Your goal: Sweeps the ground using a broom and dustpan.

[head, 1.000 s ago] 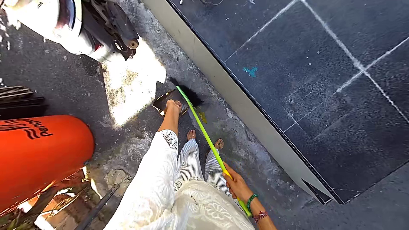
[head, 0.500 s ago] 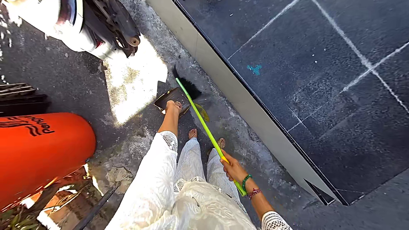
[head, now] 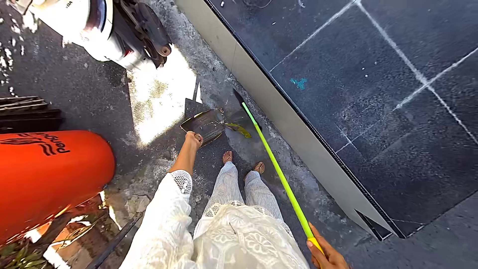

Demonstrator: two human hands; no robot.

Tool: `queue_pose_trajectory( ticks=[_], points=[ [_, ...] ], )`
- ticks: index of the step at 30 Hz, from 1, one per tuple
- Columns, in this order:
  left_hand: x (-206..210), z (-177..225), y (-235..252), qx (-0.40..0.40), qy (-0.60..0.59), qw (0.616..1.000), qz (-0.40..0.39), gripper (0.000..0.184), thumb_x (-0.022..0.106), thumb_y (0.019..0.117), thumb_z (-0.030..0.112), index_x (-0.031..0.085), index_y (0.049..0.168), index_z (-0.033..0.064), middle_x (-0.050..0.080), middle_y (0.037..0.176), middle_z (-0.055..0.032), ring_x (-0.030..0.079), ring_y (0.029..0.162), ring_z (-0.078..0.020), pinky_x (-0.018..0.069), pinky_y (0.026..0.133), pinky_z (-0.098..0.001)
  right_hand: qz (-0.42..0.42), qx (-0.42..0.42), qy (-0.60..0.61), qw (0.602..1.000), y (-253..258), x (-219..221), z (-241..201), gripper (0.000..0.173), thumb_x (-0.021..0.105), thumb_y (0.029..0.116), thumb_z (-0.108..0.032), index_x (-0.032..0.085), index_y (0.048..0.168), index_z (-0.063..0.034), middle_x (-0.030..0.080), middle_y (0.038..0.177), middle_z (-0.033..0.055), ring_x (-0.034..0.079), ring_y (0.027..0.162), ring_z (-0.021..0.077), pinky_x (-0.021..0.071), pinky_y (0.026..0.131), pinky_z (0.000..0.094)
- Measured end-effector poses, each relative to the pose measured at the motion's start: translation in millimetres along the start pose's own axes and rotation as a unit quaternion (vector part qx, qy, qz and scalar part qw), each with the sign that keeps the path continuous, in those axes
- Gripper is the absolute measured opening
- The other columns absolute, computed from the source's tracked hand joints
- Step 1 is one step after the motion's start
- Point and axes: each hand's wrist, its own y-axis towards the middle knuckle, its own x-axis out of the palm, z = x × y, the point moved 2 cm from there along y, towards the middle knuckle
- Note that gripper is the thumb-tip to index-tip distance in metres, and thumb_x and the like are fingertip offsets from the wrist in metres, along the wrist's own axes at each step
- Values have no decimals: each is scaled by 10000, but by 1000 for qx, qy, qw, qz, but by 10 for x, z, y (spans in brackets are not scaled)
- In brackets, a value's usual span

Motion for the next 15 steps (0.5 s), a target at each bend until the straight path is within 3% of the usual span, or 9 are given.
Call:
queue_pose_trajectory(
  ticks=[4,7,11,15],
  points=[
    [121,-155,17,-1,-12,1000,12,213,361,1036,311,393,869,182,377,646,10,381,500,-114,361,478,-257,2,29,123,992,626,318,111,595,456,1102,-206,224,1646,-144,494,650,10,448,432,90,415,393,250],
    [160,-164,-6,2,-14,1000,17,234,335,1056,327,403,901,166,386,662,2,386,512,-115,363,488,-261,-52,36,184,981,883,528,33,560,457,1104,-199,279,1635,-176,457,617,-5,416,412,69,386,368,220],
    [123,-99,16,3,-37,999,13,233,330,1055,325,395,893,171,373,622,12,382,474,-105,363,458,-245,-107,39,171,979,658,511,-139,571,453,1099,-217,271,1640,-216,457,625,-3,422,417,84,393,369,239],
    [50,-8,-61,10,-66,998,14,244,335,1045,303,379,839,180,354,583,24,374,451,-97,356,443,-234,-80,-12,24,996,229,199,-407,617,482,1080,-232,251,1651,-206,510,685,15,466,452,120,442,404,289]
  ],
)
